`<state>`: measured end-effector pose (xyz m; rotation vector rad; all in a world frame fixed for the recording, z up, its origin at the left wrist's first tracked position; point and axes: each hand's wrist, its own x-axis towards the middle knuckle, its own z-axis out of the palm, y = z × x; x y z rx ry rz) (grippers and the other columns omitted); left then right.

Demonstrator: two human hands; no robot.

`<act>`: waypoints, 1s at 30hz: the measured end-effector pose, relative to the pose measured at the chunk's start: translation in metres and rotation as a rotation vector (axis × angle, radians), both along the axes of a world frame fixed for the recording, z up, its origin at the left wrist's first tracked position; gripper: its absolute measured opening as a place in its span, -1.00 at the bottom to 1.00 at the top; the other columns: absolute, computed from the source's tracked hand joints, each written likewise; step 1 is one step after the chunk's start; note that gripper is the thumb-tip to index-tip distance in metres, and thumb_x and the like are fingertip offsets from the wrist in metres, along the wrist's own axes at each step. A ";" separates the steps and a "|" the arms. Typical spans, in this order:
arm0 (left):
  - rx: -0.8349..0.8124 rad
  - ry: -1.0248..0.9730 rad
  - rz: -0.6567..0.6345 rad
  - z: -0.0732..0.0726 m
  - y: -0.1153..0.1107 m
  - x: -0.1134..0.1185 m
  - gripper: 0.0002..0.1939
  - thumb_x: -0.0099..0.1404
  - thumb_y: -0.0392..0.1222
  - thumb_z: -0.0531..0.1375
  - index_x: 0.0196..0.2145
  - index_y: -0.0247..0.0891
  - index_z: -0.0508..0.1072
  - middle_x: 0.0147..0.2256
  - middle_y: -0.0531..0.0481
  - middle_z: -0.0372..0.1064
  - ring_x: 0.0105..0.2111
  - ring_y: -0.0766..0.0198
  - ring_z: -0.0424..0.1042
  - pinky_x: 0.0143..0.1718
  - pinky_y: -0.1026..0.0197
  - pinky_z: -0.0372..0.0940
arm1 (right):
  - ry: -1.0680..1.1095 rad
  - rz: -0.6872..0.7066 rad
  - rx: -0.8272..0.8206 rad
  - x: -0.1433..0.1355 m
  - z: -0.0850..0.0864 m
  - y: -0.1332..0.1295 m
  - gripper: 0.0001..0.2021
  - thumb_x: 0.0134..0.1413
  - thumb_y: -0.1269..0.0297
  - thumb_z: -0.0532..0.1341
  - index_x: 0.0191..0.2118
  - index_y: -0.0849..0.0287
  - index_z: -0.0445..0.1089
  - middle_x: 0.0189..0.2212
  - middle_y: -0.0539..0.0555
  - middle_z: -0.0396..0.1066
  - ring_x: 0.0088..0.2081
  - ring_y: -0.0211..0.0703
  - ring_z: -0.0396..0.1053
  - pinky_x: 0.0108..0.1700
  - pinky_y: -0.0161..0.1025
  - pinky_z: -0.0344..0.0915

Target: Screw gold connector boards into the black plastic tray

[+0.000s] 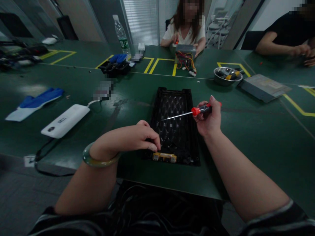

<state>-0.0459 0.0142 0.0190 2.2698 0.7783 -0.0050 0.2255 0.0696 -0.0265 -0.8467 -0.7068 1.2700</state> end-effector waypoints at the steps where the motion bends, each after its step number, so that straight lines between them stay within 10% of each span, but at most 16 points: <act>1: 0.000 0.005 0.003 0.000 -0.001 0.000 -0.88 0.44 -0.16 0.25 -0.18 -0.05 0.62 -0.22 0.20 0.62 -0.14 0.28 0.48 0.13 0.13 -0.11 | 0.004 0.002 0.001 0.000 0.000 0.000 -0.47 -0.09 -0.32 0.37 -0.51 0.12 0.40 -0.72 -0.16 0.14 -0.71 -0.49 0.03 -0.62 -0.46 0.27; 30: 0.220 0.105 0.189 -0.005 -0.012 0.000 -0.82 0.32 0.00 0.31 -0.38 -0.05 0.67 -0.09 -0.01 0.50 0.07 -0.03 0.25 0.14 -0.07 -0.10 | -0.082 -0.022 0.050 -0.004 0.005 -0.005 -0.47 -0.08 -0.31 0.34 -0.53 0.10 0.33 -0.62 -0.12 0.22 -0.70 -0.47 0.00 -0.66 -0.37 0.18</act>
